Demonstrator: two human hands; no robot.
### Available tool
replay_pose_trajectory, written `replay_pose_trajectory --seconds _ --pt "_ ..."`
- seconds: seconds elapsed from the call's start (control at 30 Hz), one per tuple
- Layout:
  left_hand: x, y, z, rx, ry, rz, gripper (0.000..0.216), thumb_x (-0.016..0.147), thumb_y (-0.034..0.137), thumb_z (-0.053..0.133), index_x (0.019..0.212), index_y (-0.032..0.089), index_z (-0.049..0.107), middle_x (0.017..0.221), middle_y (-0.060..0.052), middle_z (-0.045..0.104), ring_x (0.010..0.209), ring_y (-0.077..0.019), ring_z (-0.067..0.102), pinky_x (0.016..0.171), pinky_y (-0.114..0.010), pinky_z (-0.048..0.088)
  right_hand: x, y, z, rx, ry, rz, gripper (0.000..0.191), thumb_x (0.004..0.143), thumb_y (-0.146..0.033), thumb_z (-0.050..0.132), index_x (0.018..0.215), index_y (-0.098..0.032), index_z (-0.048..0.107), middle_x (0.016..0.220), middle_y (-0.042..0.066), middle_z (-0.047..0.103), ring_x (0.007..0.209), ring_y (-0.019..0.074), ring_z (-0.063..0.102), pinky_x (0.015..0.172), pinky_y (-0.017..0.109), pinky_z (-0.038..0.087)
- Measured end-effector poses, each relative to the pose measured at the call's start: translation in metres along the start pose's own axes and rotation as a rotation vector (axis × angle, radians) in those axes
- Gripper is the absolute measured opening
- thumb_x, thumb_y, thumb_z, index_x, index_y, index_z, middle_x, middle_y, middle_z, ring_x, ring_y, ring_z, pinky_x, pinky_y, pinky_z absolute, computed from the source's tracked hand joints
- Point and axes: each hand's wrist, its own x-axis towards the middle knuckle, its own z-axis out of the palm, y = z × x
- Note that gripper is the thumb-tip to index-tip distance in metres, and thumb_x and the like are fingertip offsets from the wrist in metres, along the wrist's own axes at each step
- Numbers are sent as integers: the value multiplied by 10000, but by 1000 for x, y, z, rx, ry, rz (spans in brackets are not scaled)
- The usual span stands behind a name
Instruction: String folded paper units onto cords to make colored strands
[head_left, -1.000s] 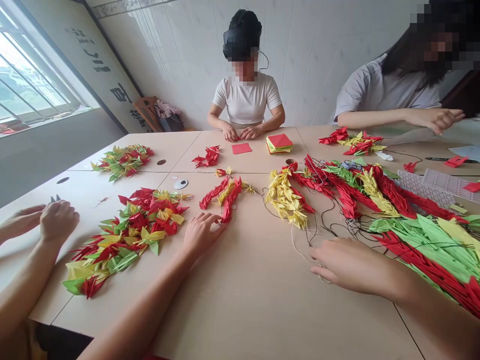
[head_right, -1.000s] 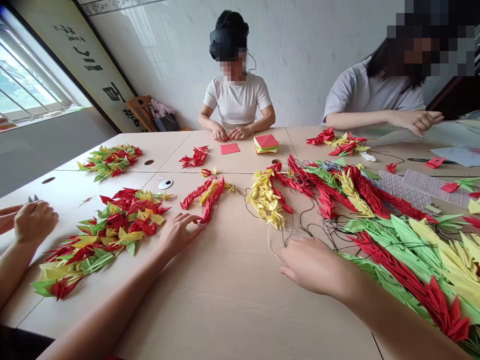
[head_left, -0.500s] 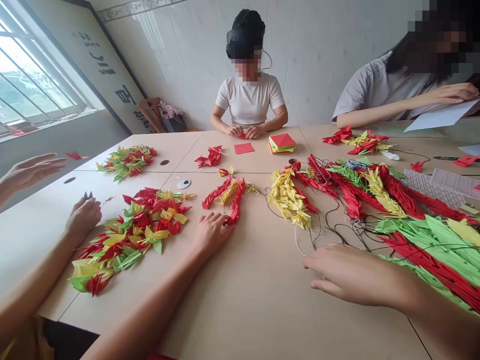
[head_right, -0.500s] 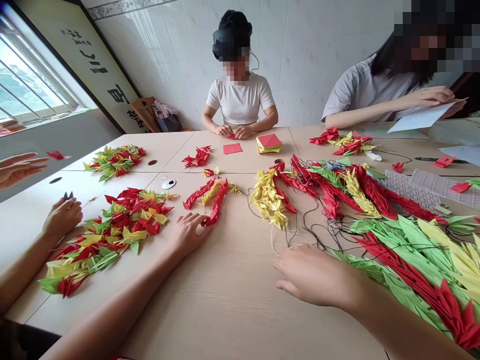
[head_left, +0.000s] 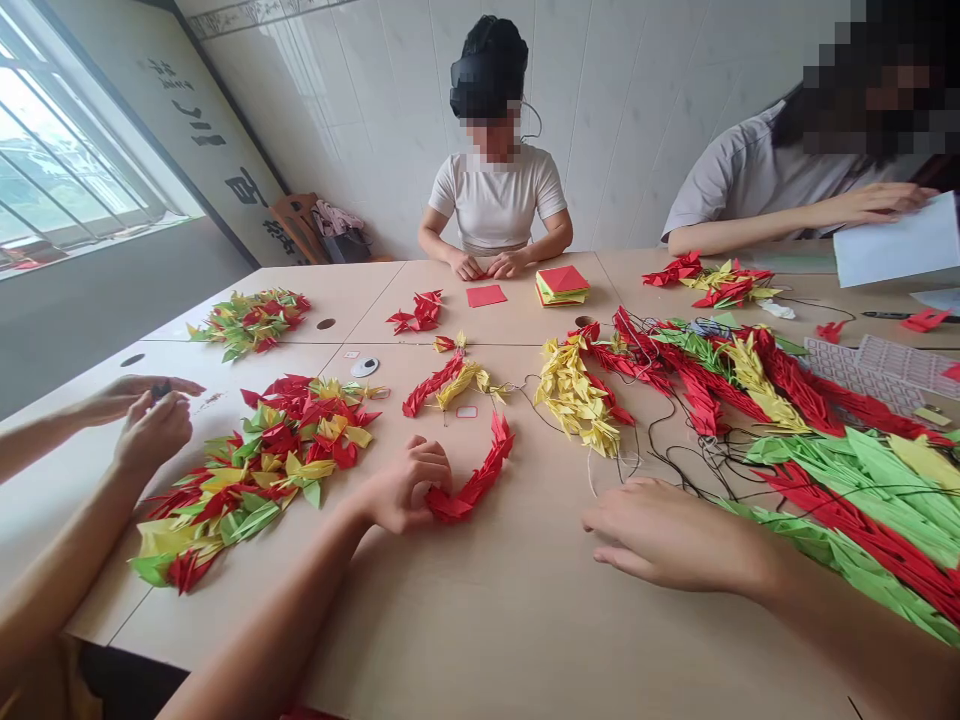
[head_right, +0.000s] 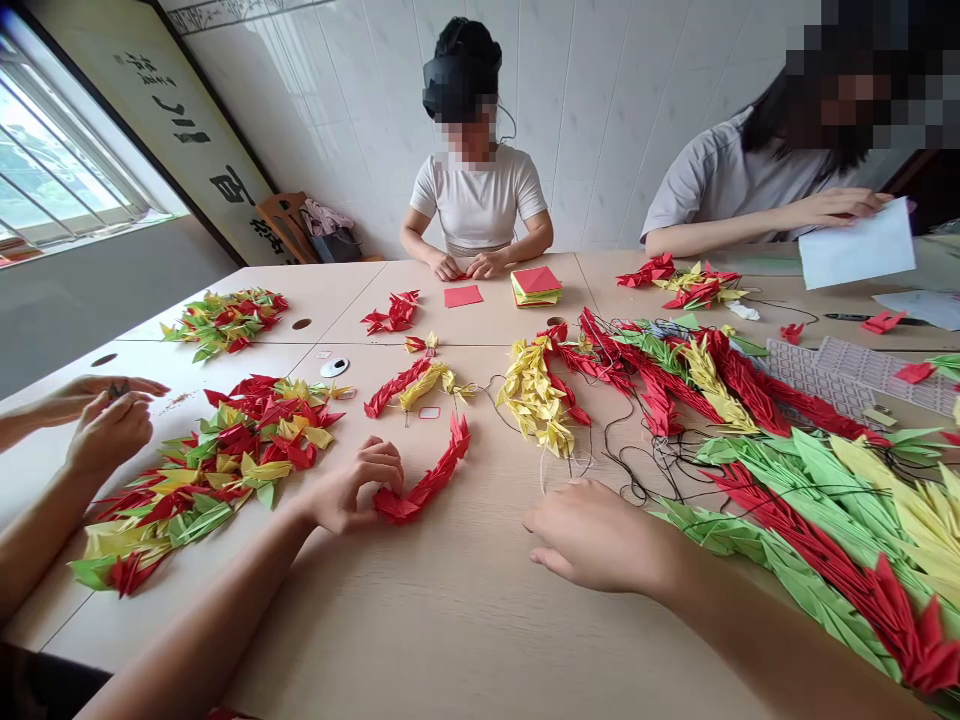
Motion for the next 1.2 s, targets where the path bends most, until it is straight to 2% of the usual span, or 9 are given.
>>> replay_pose_trajectory --seconds 0.17,0.33,0.5,0.63,0.73,0.83,0.97,1.1,1.2 --pt "3 2 1 -127 -55 39 124 640 305 510 689 191 518 821 -47 666 811 -217 545 859 -414 352 28 -3 18 17 239 -18 146 910 -257 499 804 -193 577 821 26 665 780 194 617 669 299 345" --pt "6 13 5 -105 -96 65 121 595 248 514 700 189 522 867 -45 681 855 -238 558 822 -413 324 44 -6 33 65 418 -20 104 902 -211 484 899 -192 586 875 28 658 812 181 596 704 301 369" --pt "7 23 7 -97 -119 104 237 542 188 494 763 188 581 991 -49 708 893 -252 570 794 -400 321 52 1 40 73 600 16 218 882 -190 490 1075 -166 588 1010 83 641 940 219 580 822 352 429" --pt "10 32 14 -201 -121 173 262 517 182 481 745 191 610 941 -33 735 869 -252 595 810 -415 319 58 7 44 40 685 3 350 883 -158 450 1221 -141 539 1170 125 610 1054 244 561 892 400 441" --pt "12 41 18 -271 -148 180 260 507 166 472 726 201 609 937 -14 745 874 -253 609 839 -436 321 60 8 44 23 651 -62 528 843 -37 370 1341 -178 475 1346 117 530 1180 235 510 994 437 383" --pt "11 46 18 -313 -175 153 252 485 154 460 695 208 589 965 -6 747 913 -264 612 868 -453 319 59 9 43 21 512 -147 659 781 30 336 1370 -240 460 1433 97 459 1281 246 429 1034 512 311" --pt "6 41 10 -352 -139 148 222 488 169 443 671 208 561 895 -11 747 854 -236 619 867 -428 349 58 12 41 51 458 -197 427 843 -61 401 1190 -216 596 1337 113 548 1285 280 410 1027 560 259" --pt "-2 24 -2 -302 87 90 263 564 202 417 748 196 605 737 -40 697 689 -186 579 770 -367 419 56 16 38 102 469 -208 158 880 -182 486 938 -195 632 1033 86 661 1222 291 444 990 518 269" --pt "-7 13 -8 -52 233 -37 231 621 210 426 770 185 601 673 -35 638 628 -171 532 693 -340 409 53 17 35 92 379 -233 121 883 -204 492 851 -182 607 880 65 641 1060 255 521 927 456 315"
